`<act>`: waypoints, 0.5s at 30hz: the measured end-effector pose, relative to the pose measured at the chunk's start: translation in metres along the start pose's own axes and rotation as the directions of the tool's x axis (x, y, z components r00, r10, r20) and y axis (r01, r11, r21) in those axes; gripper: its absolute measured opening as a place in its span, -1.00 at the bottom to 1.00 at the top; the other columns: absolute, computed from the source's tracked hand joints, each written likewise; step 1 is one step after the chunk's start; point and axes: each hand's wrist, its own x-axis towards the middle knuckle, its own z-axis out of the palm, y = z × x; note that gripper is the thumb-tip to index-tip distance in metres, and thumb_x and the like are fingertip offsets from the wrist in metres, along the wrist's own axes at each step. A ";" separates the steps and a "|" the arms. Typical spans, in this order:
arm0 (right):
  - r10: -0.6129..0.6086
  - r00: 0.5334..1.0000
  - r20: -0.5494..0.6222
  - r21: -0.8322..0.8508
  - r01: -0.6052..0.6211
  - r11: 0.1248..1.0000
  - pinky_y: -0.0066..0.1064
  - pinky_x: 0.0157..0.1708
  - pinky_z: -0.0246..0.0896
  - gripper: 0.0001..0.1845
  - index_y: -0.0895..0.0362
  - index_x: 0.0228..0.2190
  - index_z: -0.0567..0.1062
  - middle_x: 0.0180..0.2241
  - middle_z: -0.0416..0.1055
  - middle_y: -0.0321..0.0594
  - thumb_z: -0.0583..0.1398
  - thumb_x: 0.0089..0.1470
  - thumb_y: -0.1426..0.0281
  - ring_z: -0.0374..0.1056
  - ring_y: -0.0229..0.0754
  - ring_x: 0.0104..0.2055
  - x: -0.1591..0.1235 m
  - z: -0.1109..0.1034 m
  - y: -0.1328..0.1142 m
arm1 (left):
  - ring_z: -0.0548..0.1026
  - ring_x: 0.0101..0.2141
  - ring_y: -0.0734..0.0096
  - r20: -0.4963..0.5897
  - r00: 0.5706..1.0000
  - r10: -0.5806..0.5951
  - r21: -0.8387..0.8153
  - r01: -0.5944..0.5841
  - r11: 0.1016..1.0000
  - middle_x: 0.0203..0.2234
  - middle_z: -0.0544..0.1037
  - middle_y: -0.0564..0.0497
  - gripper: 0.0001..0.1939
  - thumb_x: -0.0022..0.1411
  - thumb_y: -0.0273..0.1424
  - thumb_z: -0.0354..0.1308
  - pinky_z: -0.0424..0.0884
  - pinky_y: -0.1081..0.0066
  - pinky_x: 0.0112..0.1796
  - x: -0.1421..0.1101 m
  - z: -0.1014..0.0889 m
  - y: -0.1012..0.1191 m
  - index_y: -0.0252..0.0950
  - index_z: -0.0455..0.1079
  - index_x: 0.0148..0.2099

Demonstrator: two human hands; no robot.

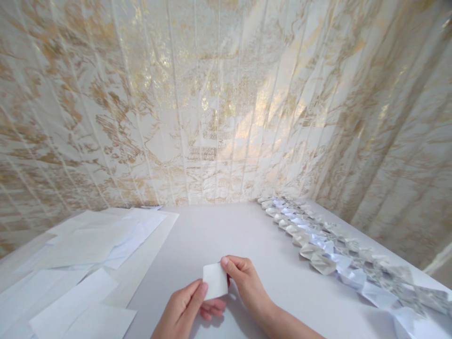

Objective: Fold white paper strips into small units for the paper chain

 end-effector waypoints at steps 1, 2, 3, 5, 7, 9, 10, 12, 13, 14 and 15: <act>-0.004 1.000 -0.002 -0.003 0.004 1.000 -0.44 -0.53 -0.11 -0.36 0.16 -0.70 0.31 -0.69 0.10 -0.39 0.20 0.01 -0.14 -0.01 -0.33 -0.59 0.001 -0.001 0.000 | 0.63 -0.35 0.12 -0.001 1.000 -0.003 -0.035 0.003 0.999 -0.39 0.68 -0.20 -0.28 0.20 0.20 -0.04 0.48 0.34 -0.31 0.000 0.000 0.001 -0.40 0.52 -0.19; -0.007 1.000 -0.004 -0.005 0.007 1.000 -0.44 -0.52 -0.10 -0.36 0.18 -0.69 0.35 -0.68 0.12 -0.38 0.21 0.00 -0.14 0.01 -0.32 -0.58 0.001 -0.001 0.000 | 0.63 -0.34 0.12 -0.003 1.000 0.002 -0.064 -0.002 0.998 -0.38 0.68 -0.21 -0.27 0.21 0.20 -0.06 0.48 0.34 -0.31 -0.001 0.000 0.001 -0.41 0.53 -0.18; -0.006 1.000 -0.004 -0.005 0.006 1.000 -0.44 -0.51 -0.08 -0.36 0.20 -0.66 0.41 -0.67 0.16 -0.36 0.20 0.00 -0.14 0.03 -0.32 -0.58 0.001 -0.001 0.000 | 0.62 -0.35 0.14 -0.007 1.000 0.010 -0.080 -0.011 0.997 -0.38 0.68 -0.21 -0.26 0.21 0.20 -0.06 0.48 0.34 -0.32 -0.001 0.001 0.002 -0.42 0.53 -0.17; 0.008 1.000 0.007 0.010 -0.008 1.000 -0.44 -0.51 -0.04 -0.37 0.23 -0.55 0.53 -0.65 0.24 -0.31 0.20 0.01 -0.13 0.09 -0.30 -0.56 0.000 -0.001 0.001 | 0.60 -0.37 0.19 -0.016 0.999 0.029 -0.090 -0.030 0.996 -0.40 0.67 -0.17 -0.30 0.18 0.18 0.01 0.46 0.37 -0.35 -0.001 0.001 0.002 -0.41 0.53 -0.16; 0.010 1.000 0.013 0.020 -0.010 1.000 -0.44 -0.51 0.00 -0.38 0.24 -0.45 0.59 -0.62 0.30 -0.27 0.21 0.02 -0.12 0.15 -0.28 -0.55 -0.002 0.000 0.002 | 0.57 -0.40 0.23 -0.027 0.999 0.025 -0.093 -0.027 0.995 -0.43 0.65 -0.14 -0.32 0.12 0.18 0.11 0.44 0.40 -0.38 -0.001 0.001 0.001 -0.40 0.53 -0.16; -0.022 1.000 0.003 -0.005 0.022 1.000 -0.45 -0.51 0.02 -0.39 0.24 -0.42 0.61 -0.61 0.31 -0.27 0.20 0.05 -0.11 0.17 -0.28 -0.55 -0.005 0.002 0.002 | 0.56 -0.41 0.25 -0.024 1.000 0.006 -0.104 -0.008 0.995 -0.43 0.65 -0.14 -0.30 0.07 0.18 0.16 0.42 0.42 -0.40 0.000 0.001 0.000 -0.39 0.52 -0.11; -0.045 0.999 -0.005 -0.026 0.045 0.999 -0.46 -0.52 0.03 -0.40 0.23 -0.42 0.62 -0.60 0.30 -0.27 0.20 0.07 -0.09 0.18 -0.28 -0.55 -0.006 0.002 0.002 | 0.56 -0.41 0.25 -0.018 1.000 0.005 -0.107 -0.007 0.994 -0.43 0.65 -0.14 -0.29 0.06 0.18 0.16 0.41 0.43 -0.42 0.000 0.001 -0.001 -0.39 0.52 -0.09; -0.083 0.996 -0.014 -0.059 0.082 0.995 -0.48 -0.55 0.04 -0.42 0.22 -0.41 0.63 -0.57 0.31 -0.27 0.19 0.10 -0.07 0.21 -0.29 -0.55 -0.008 0.003 0.001 | 0.54 -0.42 0.26 -0.007 1.000 0.016 -0.105 -0.017 0.994 -0.45 0.63 -0.13 -0.30 0.09 0.17 0.15 0.39 0.43 -0.43 0.000 0.000 0.000 -0.40 0.50 -0.08; -0.094 0.996 -0.014 -0.067 0.092 0.993 -0.48 -0.56 0.06 -0.44 0.22 -0.41 0.63 -0.55 0.32 -0.26 0.18 0.12 -0.06 0.22 -0.29 -0.54 -0.009 0.004 0.001 | 0.54 -0.42 0.26 0.002 1.000 0.018 -0.117 -0.017 0.993 -0.46 0.63 -0.13 -0.31 0.12 0.17 0.12 0.41 0.42 -0.42 0.000 -0.001 0.001 -0.40 0.50 -0.09; -0.100 0.995 -0.014 -0.072 0.098 0.993 -0.49 -0.56 0.08 -0.44 0.21 -0.40 0.63 -0.53 0.33 -0.25 0.18 0.13 -0.05 0.25 -0.28 -0.53 -0.010 0.004 0.001 | 0.53 -0.42 0.25 0.011 1.000 0.018 -0.135 -0.017 0.991 -0.46 0.62 -0.13 -0.32 0.15 0.16 0.08 0.42 0.40 -0.41 -0.001 -0.002 0.002 -0.40 0.50 -0.10; -0.105 0.994 -0.016 -0.077 0.103 0.992 -0.49 -0.56 0.10 -0.45 0.21 -0.40 0.63 -0.52 0.34 -0.24 0.18 0.13 -0.04 0.26 -0.27 -0.52 -0.010 0.004 0.000 | 0.53 -0.41 0.23 0.018 1.000 0.020 -0.152 -0.017 0.988 -0.44 0.61 -0.13 -0.33 0.18 0.16 0.04 0.44 0.37 -0.40 -0.001 -0.003 0.003 -0.39 0.50 -0.12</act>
